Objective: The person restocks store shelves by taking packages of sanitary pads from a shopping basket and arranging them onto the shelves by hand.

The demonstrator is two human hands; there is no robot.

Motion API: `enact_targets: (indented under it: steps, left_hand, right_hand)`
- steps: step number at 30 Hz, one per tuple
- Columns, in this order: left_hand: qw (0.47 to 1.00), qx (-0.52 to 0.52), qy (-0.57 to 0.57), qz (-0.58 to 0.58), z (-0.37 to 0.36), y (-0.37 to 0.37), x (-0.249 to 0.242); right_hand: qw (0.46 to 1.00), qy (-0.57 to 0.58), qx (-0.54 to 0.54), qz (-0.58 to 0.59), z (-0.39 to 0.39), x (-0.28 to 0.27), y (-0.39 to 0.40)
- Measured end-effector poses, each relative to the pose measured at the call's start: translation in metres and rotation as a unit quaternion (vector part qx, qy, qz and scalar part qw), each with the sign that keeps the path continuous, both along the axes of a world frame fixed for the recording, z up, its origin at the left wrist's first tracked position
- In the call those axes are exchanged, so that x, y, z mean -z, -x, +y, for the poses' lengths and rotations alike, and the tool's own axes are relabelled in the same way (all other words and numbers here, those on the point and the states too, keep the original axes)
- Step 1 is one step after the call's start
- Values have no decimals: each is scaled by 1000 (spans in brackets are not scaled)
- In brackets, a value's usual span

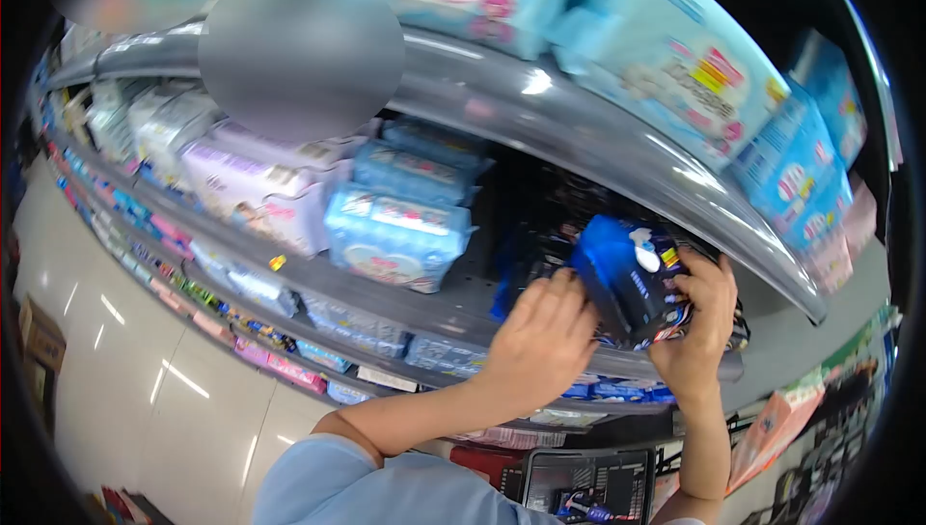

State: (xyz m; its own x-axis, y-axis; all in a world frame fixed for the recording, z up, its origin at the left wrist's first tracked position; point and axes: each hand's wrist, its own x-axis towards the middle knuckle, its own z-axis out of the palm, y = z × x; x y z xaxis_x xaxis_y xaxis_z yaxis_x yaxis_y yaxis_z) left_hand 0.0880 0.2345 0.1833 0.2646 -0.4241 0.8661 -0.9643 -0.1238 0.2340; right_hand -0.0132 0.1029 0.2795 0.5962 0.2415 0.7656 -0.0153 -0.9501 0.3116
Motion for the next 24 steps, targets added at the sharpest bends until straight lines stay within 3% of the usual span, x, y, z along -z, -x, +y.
enact_targets:
  steps: [5, 10, 15, 16, 18, 19, 20, 21, 23, 24]
  left_hand:
    - [999, 0, -31, 9, 2, 1, -8]
    - [994, -34, -107, 10, 3, 5, -12]
    - [989, -69, -122, -55, -6, 9, -16]
    - [988, -65, -117, -80, -9, 7, -14]
    - [983, -87, -107, -122, -13, 8, -12]
    - [980, -88, -105, -141, -14, 2, -9]
    - [975, -107, -94, -171, -17, 6, -9]
    - [972, -111, -90, -184, -22, 11, -12]
    - [957, -169, -30, -235, -33, 13, -13]
    - [954, -179, -13, -240, -38, 15, -13]
  right_hand:
    - [999, -48, -2, -6, -5, 13, 48]
    - [992, -106, 0, -70, -28, 60, 105]
    - [912, -344, -49, -219, -42, 141, 165]
    - [925, -324, 86, -177, -35, 148, 183]
    - [824, -474, 185, -247, -19, 180, 209]
    - [693, -602, 136, -373, -18, 213, 211]
    - [635, -611, 136, -453, -25, 243, 221]
    - [602, -608, 276, -438, -24, 249, 232]
    - [460, -677, 271, -506, -38, 331, 260]
    - [342, -718, 264, -546, -38, 375, 273]
